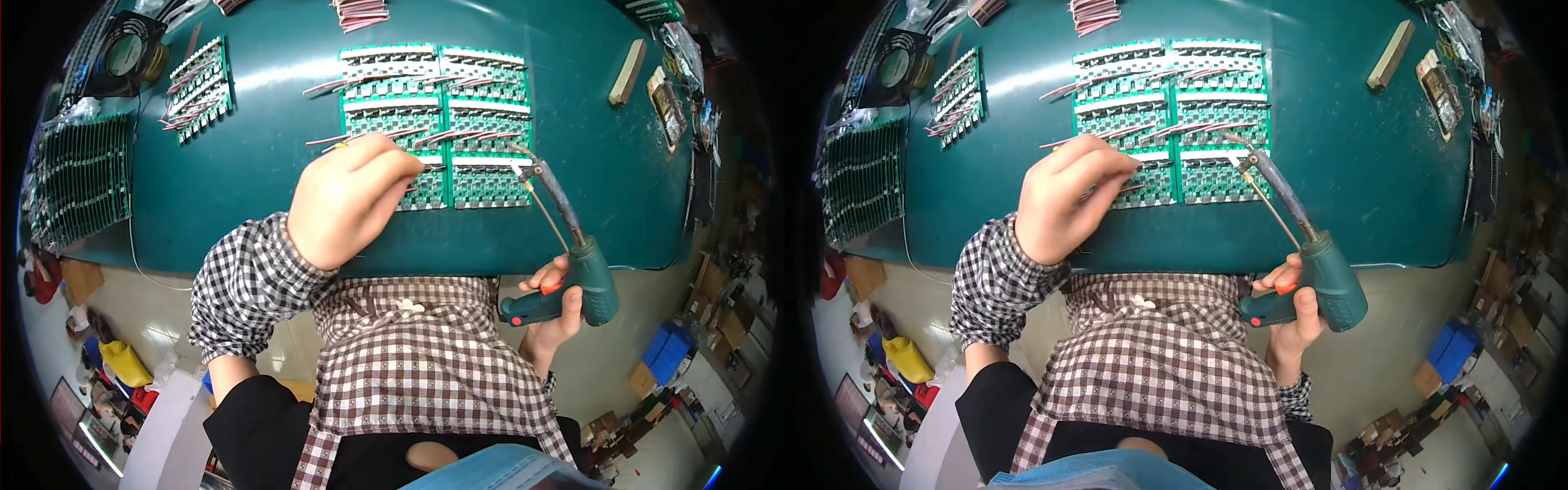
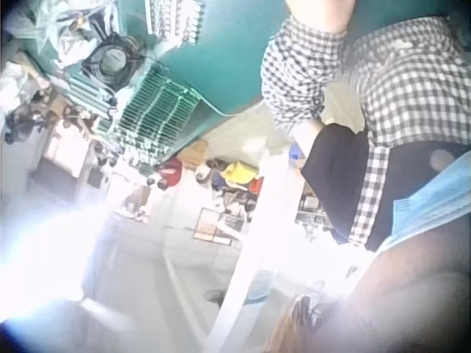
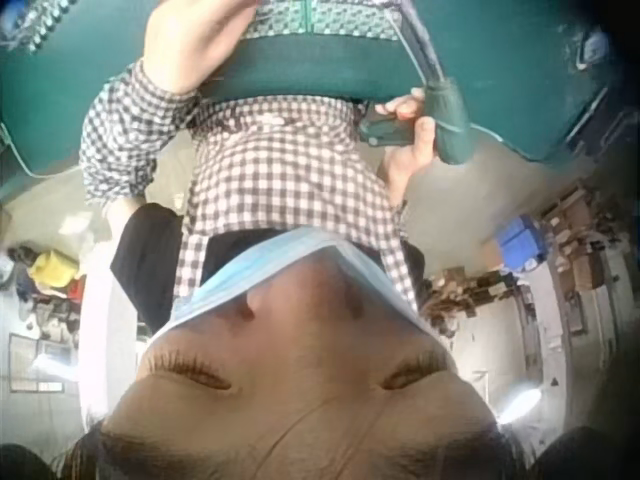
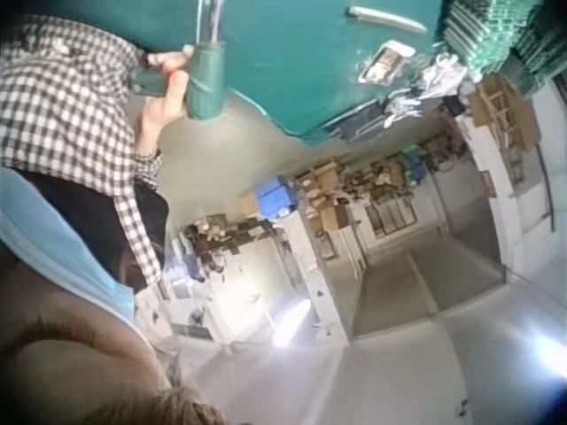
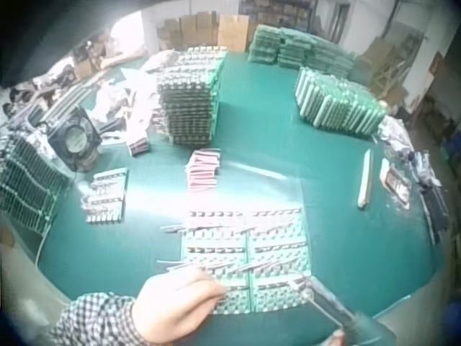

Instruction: The person solders wires onto circuit boards using a soldering iron.

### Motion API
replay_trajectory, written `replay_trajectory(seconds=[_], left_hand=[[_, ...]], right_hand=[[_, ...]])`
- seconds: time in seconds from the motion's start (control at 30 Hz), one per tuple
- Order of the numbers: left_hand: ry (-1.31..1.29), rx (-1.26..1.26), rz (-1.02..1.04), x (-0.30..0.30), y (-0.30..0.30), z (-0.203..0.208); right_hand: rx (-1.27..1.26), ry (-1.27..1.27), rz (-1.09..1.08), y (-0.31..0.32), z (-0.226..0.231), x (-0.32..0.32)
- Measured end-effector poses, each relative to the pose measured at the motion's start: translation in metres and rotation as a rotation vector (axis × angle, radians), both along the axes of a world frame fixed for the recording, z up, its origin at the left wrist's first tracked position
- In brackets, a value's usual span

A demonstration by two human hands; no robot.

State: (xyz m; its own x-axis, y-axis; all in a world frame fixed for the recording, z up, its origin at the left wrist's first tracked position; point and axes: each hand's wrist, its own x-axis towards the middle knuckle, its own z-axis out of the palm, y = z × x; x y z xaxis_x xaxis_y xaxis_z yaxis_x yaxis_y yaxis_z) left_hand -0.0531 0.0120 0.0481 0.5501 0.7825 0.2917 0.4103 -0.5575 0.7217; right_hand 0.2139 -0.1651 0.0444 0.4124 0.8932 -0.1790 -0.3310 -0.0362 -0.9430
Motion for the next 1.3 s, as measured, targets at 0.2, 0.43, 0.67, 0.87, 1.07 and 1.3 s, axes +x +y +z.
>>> replay_trajectory(seconds=[0.2,0.43,0.67,0.87,1.07,1.3], left_hand=[[0.127,0.189,-0.057,0.003,-0.021,-0.008],[0.434,0.338,-0.226,0.006,-0.028,-0.016],[0.372,0.391,-0.153,0.011,-0.027,-0.022],[0.409,0.354,-0.199,0.013,-0.028,-0.018],[0.315,0.362,-0.167,0.010,-0.026,-0.023],[0.212,0.218,-0.207,0.005,-0.016,-0.026]], right_hand=[[-0.008,-0.016,-0.007,-0.017,-0.002,-0.003],[-0.035,-0.035,0.014,-0.027,0.002,-0.012],[-0.185,-0.221,0.078,-0.031,0.023,-0.024],[-0.244,-0.288,0.076,-0.039,0.026,-0.030],[-0.351,-0.151,0.078,-0.052,0.028,-0.029],[-0.353,-0.308,0.119,-0.047,0.031,-0.028]])
